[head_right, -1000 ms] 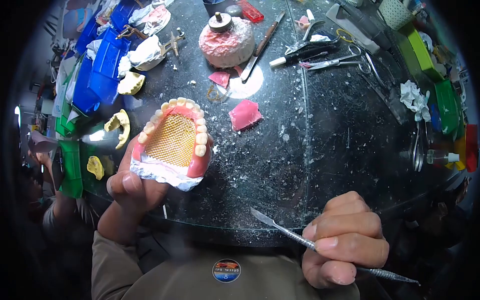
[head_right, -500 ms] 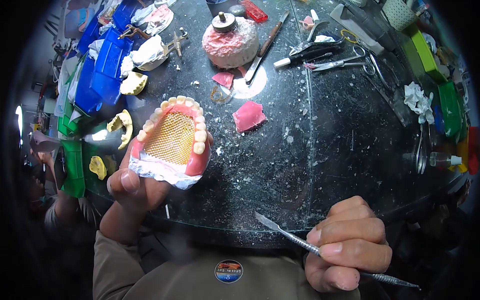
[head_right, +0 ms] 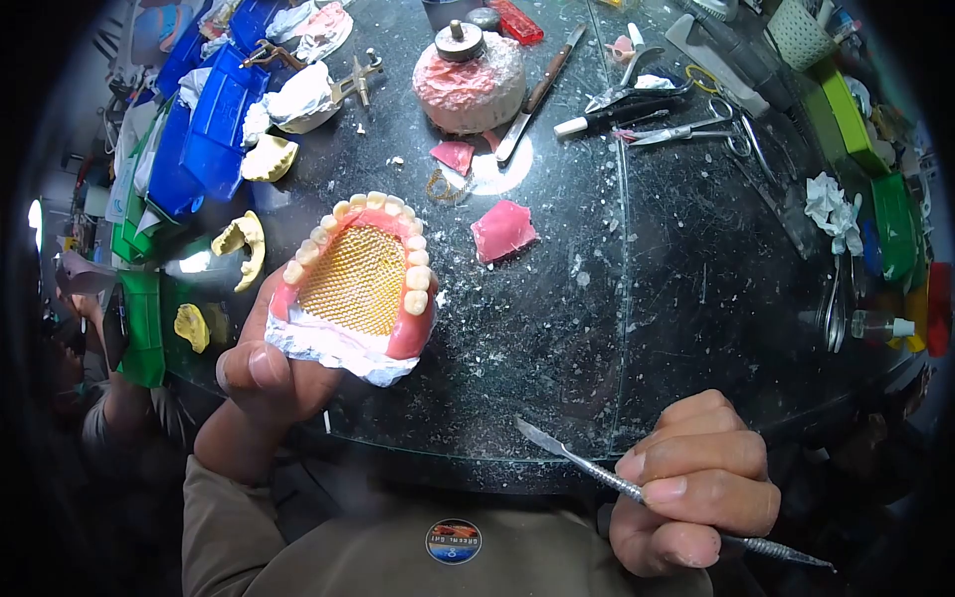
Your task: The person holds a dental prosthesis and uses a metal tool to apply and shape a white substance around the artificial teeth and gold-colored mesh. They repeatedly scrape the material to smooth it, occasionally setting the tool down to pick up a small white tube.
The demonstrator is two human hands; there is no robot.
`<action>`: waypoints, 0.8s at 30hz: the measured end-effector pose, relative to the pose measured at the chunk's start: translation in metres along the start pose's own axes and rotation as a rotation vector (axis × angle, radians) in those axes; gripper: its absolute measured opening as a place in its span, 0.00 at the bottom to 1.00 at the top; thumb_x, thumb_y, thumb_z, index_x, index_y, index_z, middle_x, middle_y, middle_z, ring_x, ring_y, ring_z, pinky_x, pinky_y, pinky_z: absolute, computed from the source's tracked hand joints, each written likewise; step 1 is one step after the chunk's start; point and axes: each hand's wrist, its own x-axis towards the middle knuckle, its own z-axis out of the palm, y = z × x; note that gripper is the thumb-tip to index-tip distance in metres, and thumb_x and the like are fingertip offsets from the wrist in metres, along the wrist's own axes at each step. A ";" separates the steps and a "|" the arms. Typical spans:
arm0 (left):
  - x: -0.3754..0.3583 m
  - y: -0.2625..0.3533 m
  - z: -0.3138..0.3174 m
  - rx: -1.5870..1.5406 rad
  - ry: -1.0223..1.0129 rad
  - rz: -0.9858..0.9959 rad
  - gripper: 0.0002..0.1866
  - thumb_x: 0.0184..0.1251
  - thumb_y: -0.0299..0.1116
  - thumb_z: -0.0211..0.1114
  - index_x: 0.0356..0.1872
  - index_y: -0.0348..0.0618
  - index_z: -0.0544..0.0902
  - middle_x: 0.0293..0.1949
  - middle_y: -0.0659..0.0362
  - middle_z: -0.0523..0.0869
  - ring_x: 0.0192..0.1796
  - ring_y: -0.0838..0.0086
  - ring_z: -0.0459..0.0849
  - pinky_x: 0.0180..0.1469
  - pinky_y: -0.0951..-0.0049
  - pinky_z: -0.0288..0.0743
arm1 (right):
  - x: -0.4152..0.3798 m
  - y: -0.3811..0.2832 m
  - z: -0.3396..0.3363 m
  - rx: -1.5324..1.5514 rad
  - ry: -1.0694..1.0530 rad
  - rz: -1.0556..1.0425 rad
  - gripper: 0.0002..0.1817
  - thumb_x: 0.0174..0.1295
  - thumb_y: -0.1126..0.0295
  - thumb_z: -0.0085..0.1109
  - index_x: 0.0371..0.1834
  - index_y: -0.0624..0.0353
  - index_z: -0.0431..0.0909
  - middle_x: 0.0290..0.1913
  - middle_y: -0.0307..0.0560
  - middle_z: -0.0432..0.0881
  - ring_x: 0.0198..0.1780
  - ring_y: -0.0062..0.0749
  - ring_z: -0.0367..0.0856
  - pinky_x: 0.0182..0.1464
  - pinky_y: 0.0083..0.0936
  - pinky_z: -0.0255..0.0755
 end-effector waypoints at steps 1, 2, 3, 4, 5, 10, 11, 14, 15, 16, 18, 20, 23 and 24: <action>0.000 0.000 0.000 -0.003 0.000 0.001 0.59 0.33 0.64 0.66 0.62 0.28 0.55 0.56 0.48 0.69 0.57 0.64 0.72 0.62 0.66 0.62 | 0.000 0.000 0.000 0.000 -0.002 -0.001 0.18 0.66 0.52 0.39 0.30 0.56 0.65 0.21 0.39 0.69 0.17 0.19 0.64 0.22 0.15 0.55; 0.000 0.000 0.000 -0.008 -0.005 -0.002 0.59 0.33 0.64 0.67 0.62 0.28 0.55 0.56 0.48 0.69 0.57 0.64 0.72 0.62 0.66 0.61 | 0.000 0.000 0.000 0.001 -0.001 -0.003 0.18 0.67 0.52 0.39 0.30 0.56 0.65 0.21 0.39 0.69 0.17 0.19 0.64 0.22 0.15 0.55; 0.001 0.000 0.001 -0.013 -0.011 -0.004 0.59 0.33 0.64 0.67 0.62 0.28 0.55 0.56 0.48 0.69 0.57 0.64 0.71 0.62 0.66 0.61 | 0.000 0.000 0.000 0.002 0.000 -0.004 0.18 0.67 0.52 0.39 0.30 0.57 0.65 0.21 0.39 0.69 0.17 0.19 0.64 0.22 0.15 0.55; 0.001 0.000 0.001 -0.018 -0.018 -0.006 0.59 0.33 0.64 0.67 0.62 0.28 0.55 0.56 0.48 0.69 0.58 0.64 0.71 0.62 0.66 0.61 | 0.000 0.001 0.000 0.003 0.001 -0.006 0.18 0.67 0.52 0.39 0.30 0.57 0.65 0.21 0.39 0.69 0.17 0.19 0.64 0.22 0.15 0.55; 0.001 0.000 0.000 -0.019 -0.020 -0.011 0.60 0.33 0.64 0.67 0.62 0.28 0.55 0.56 0.48 0.68 0.58 0.64 0.71 0.63 0.66 0.61 | 0.000 0.001 0.000 0.000 -0.002 -0.008 0.18 0.67 0.53 0.39 0.30 0.57 0.65 0.21 0.39 0.69 0.17 0.19 0.64 0.22 0.15 0.55; 0.002 0.000 0.003 -0.033 -0.016 -0.031 0.60 0.32 0.64 0.68 0.62 0.28 0.55 0.57 0.47 0.68 0.59 0.64 0.70 0.63 0.66 0.60 | 0.002 0.002 -0.004 -0.005 -0.019 -0.005 0.18 0.67 0.53 0.39 0.31 0.57 0.64 0.21 0.39 0.68 0.17 0.19 0.64 0.21 0.15 0.55; 0.003 -0.001 0.003 -0.039 -0.019 -0.027 0.60 0.32 0.63 0.68 0.62 0.27 0.55 0.57 0.47 0.68 0.59 0.63 0.70 0.63 0.66 0.60 | 0.002 0.002 -0.004 -0.005 -0.019 -0.006 0.18 0.67 0.53 0.39 0.31 0.57 0.64 0.21 0.39 0.68 0.17 0.19 0.64 0.21 0.15 0.55; 0.003 -0.003 0.002 -0.060 -0.028 -0.015 0.59 0.32 0.60 0.68 0.62 0.27 0.55 0.57 0.47 0.68 0.59 0.63 0.70 0.63 0.65 0.60 | 0.002 0.002 -0.003 -0.003 -0.023 -0.016 0.18 0.67 0.53 0.38 0.31 0.57 0.64 0.21 0.39 0.68 0.18 0.19 0.64 0.21 0.15 0.55; 0.004 -0.004 0.001 -0.069 -0.030 -0.012 0.58 0.32 0.60 0.68 0.62 0.27 0.55 0.57 0.47 0.68 0.59 0.63 0.70 0.63 0.65 0.60 | 0.002 0.003 -0.004 -0.001 -0.027 -0.023 0.18 0.67 0.53 0.38 0.30 0.57 0.64 0.21 0.39 0.68 0.18 0.19 0.64 0.21 0.15 0.55; 0.004 -0.004 0.001 -0.077 -0.029 -0.013 0.58 0.31 0.59 0.69 0.62 0.27 0.55 0.57 0.47 0.68 0.59 0.63 0.70 0.63 0.65 0.60 | 0.003 0.004 -0.004 0.001 -0.030 -0.030 0.18 0.67 0.53 0.38 0.30 0.58 0.64 0.21 0.39 0.68 0.18 0.19 0.64 0.21 0.15 0.55; 0.003 -0.004 0.002 -0.095 -0.026 -0.022 0.58 0.31 0.58 0.69 0.62 0.27 0.55 0.57 0.47 0.68 0.59 0.63 0.71 0.63 0.65 0.60 | 0.004 0.003 -0.004 0.000 -0.037 -0.035 0.18 0.67 0.53 0.38 0.30 0.58 0.64 0.20 0.40 0.68 0.18 0.19 0.64 0.21 0.15 0.54; 0.003 -0.005 0.002 -0.106 -0.019 -0.022 0.58 0.30 0.56 0.70 0.62 0.27 0.55 0.57 0.47 0.69 0.58 0.63 0.71 0.63 0.65 0.61 | 0.004 0.002 -0.004 -0.004 -0.053 -0.018 0.18 0.67 0.54 0.37 0.29 0.57 0.63 0.21 0.39 0.66 0.19 0.19 0.61 0.23 0.16 0.53; 0.004 -0.006 0.003 -0.104 -0.016 -0.016 0.57 0.30 0.55 0.70 0.62 0.27 0.56 0.56 0.46 0.69 0.58 0.63 0.72 0.63 0.65 0.61 | 0.003 0.000 -0.006 -0.012 -0.079 0.020 0.18 0.68 0.55 0.35 0.27 0.56 0.61 0.21 0.39 0.62 0.21 0.20 0.55 0.26 0.18 0.51; 0.004 -0.005 0.003 -0.096 -0.020 -0.022 0.57 0.30 0.54 0.70 0.62 0.26 0.56 0.56 0.46 0.69 0.58 0.63 0.72 0.63 0.65 0.61 | 0.003 0.000 -0.006 -0.016 -0.081 0.017 0.17 0.68 0.55 0.35 0.27 0.56 0.61 0.21 0.39 0.62 0.21 0.20 0.56 0.26 0.18 0.51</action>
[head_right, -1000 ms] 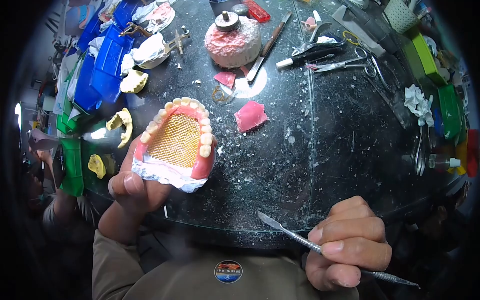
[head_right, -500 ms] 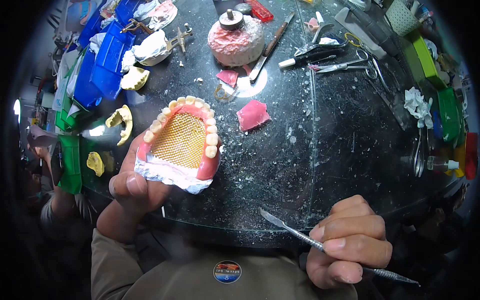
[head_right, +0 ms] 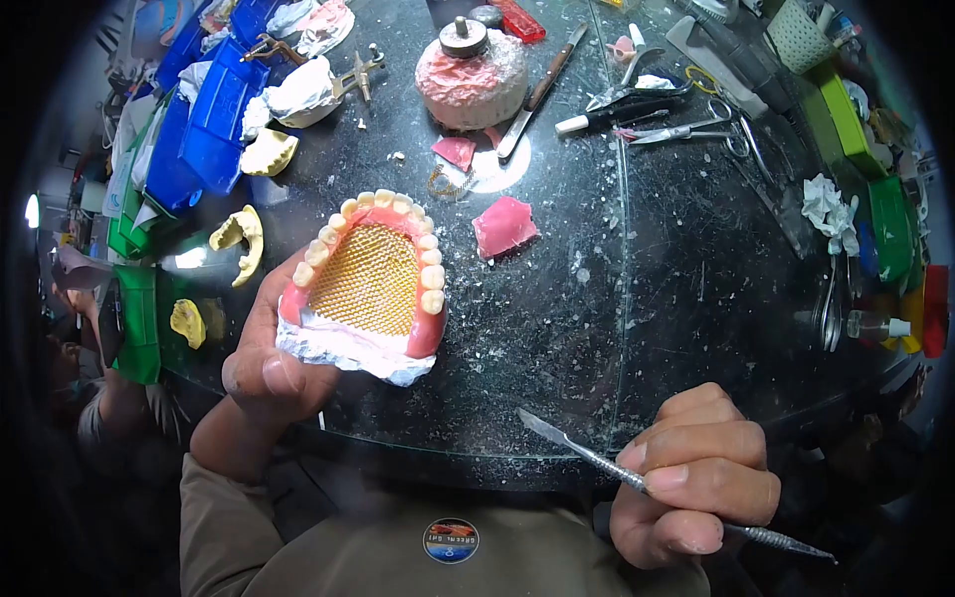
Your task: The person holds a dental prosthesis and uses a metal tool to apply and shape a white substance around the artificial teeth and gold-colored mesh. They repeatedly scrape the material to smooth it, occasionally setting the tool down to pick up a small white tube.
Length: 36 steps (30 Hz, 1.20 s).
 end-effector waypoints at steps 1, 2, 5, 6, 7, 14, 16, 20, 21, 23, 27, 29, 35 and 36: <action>0.000 0.000 0.000 0.008 -0.004 -0.007 0.57 0.30 0.54 0.70 0.61 0.26 0.56 0.56 0.46 0.69 0.58 0.63 0.72 0.63 0.65 0.61 | 0.001 0.000 0.000 -0.004 -0.002 -0.003 0.17 0.68 0.56 0.35 0.27 0.57 0.61 0.21 0.39 0.62 0.21 0.20 0.56 0.26 0.18 0.51; 0.000 0.000 0.000 0.003 -0.004 0.001 0.56 0.31 0.54 0.69 0.61 0.26 0.56 0.56 0.46 0.69 0.58 0.63 0.72 0.63 0.65 0.61 | 0.002 0.000 0.000 -0.008 0.004 -0.016 0.17 0.68 0.55 0.36 0.28 0.57 0.62 0.20 0.39 0.64 0.19 0.19 0.58 0.24 0.17 0.52; 0.000 -0.001 0.000 -0.005 -0.004 0.016 0.56 0.31 0.53 0.69 0.61 0.26 0.56 0.56 0.46 0.69 0.58 0.63 0.72 0.63 0.65 0.61 | 0.005 0.002 0.000 -0.015 0.014 -0.042 0.18 0.67 0.54 0.38 0.31 0.59 0.64 0.20 0.40 0.68 0.17 0.19 0.63 0.21 0.15 0.55; 0.000 -0.001 0.000 -0.005 -0.005 0.014 0.56 0.31 0.53 0.69 0.61 0.26 0.56 0.56 0.46 0.69 0.58 0.63 0.72 0.63 0.65 0.61 | 0.005 0.002 0.000 -0.016 0.011 -0.042 0.18 0.67 0.54 0.38 0.31 0.59 0.64 0.20 0.40 0.68 0.17 0.19 0.63 0.20 0.15 0.55; 0.000 -0.001 0.001 -0.005 -0.006 0.012 0.56 0.31 0.53 0.69 0.61 0.26 0.56 0.56 0.46 0.70 0.58 0.63 0.72 0.63 0.65 0.61 | 0.005 0.002 -0.001 -0.017 0.008 -0.043 0.18 0.67 0.54 0.38 0.31 0.59 0.64 0.20 0.40 0.68 0.17 0.19 0.63 0.20 0.15 0.55; 0.001 0.000 0.001 0.011 0.003 -0.006 0.56 0.31 0.54 0.70 0.61 0.26 0.56 0.56 0.46 0.70 0.58 0.63 0.72 0.63 0.66 0.62 | 0.005 0.003 -0.001 -0.009 0.007 -0.052 0.18 0.67 0.54 0.38 0.31 0.59 0.64 0.20 0.40 0.68 0.17 0.19 0.64 0.20 0.15 0.55; 0.001 -0.001 0.001 0.003 0.004 -0.005 0.56 0.31 0.54 0.71 0.61 0.26 0.56 0.56 0.47 0.70 0.58 0.63 0.72 0.63 0.65 0.62 | 0.006 0.003 0.000 -0.006 0.007 -0.056 0.18 0.67 0.54 0.38 0.31 0.59 0.64 0.20 0.41 0.68 0.17 0.19 0.64 0.20 0.15 0.55; 0.001 -0.001 0.002 0.002 0.011 -0.003 0.57 0.30 0.54 0.71 0.61 0.26 0.56 0.56 0.46 0.70 0.58 0.63 0.72 0.63 0.65 0.62 | 0.005 0.002 -0.001 -0.014 -0.001 -0.033 0.18 0.67 0.55 0.37 0.30 0.58 0.63 0.20 0.40 0.66 0.18 0.19 0.61 0.22 0.16 0.54; 0.001 -0.001 0.002 0.006 0.012 -0.005 0.57 0.30 0.54 0.71 0.61 0.26 0.56 0.56 0.46 0.70 0.59 0.62 0.72 0.63 0.65 0.62 | 0.004 0.001 -0.001 -0.019 -0.012 -0.017 0.18 0.68 0.55 0.35 0.29 0.57 0.62 0.20 0.40 0.65 0.19 0.19 0.58 0.24 0.17 0.52; 0.001 -0.001 0.002 0.012 0.013 -0.008 0.57 0.30 0.53 0.71 0.61 0.26 0.56 0.56 0.46 0.70 0.59 0.62 0.72 0.63 0.65 0.61 | 0.004 0.000 -0.002 -0.024 -0.026 0.002 0.18 0.68 0.55 0.34 0.28 0.57 0.62 0.20 0.39 0.63 0.20 0.19 0.56 0.25 0.17 0.51; 0.002 -0.001 0.001 0.017 0.012 -0.006 0.56 0.30 0.53 0.71 0.61 0.26 0.56 0.56 0.46 0.70 0.59 0.62 0.72 0.63 0.64 0.61 | 0.006 0.001 -0.002 -0.023 -0.013 -0.025 0.18 0.67 0.54 0.37 0.29 0.58 0.63 0.20 0.40 0.66 0.18 0.19 0.61 0.22 0.16 0.54; 0.002 -0.002 0.001 0.013 0.010 -0.001 0.57 0.31 0.54 0.71 0.61 0.26 0.56 0.56 0.46 0.70 0.58 0.62 0.72 0.63 0.64 0.62 | 0.007 0.002 -0.002 -0.023 -0.003 -0.039 0.18 0.67 0.54 0.38 0.30 0.59 0.64 0.20 0.40 0.67 0.17 0.19 0.63 0.20 0.15 0.55; 0.002 -0.003 0.001 -0.011 -0.008 0.013 0.57 0.32 0.57 0.71 0.61 0.26 0.57 0.56 0.47 0.70 0.58 0.63 0.72 0.63 0.65 0.62 | 0.005 -0.001 -0.002 -0.030 -0.035 0.008 0.18 0.68 0.55 0.35 0.28 0.57 0.62 0.21 0.39 0.63 0.20 0.19 0.57 0.26 0.18 0.51; 0.002 -0.003 0.001 -0.011 -0.012 0.014 0.57 0.32 0.57 0.71 0.61 0.26 0.57 0.56 0.47 0.70 0.58 0.63 0.72 0.63 0.65 0.62 | 0.005 0.000 -0.002 -0.029 -0.033 0.007 0.18 0.68 0.55 0.35 0.28 0.57 0.62 0.21 0.39 0.63 0.20 0.19 0.57 0.26 0.18 0.51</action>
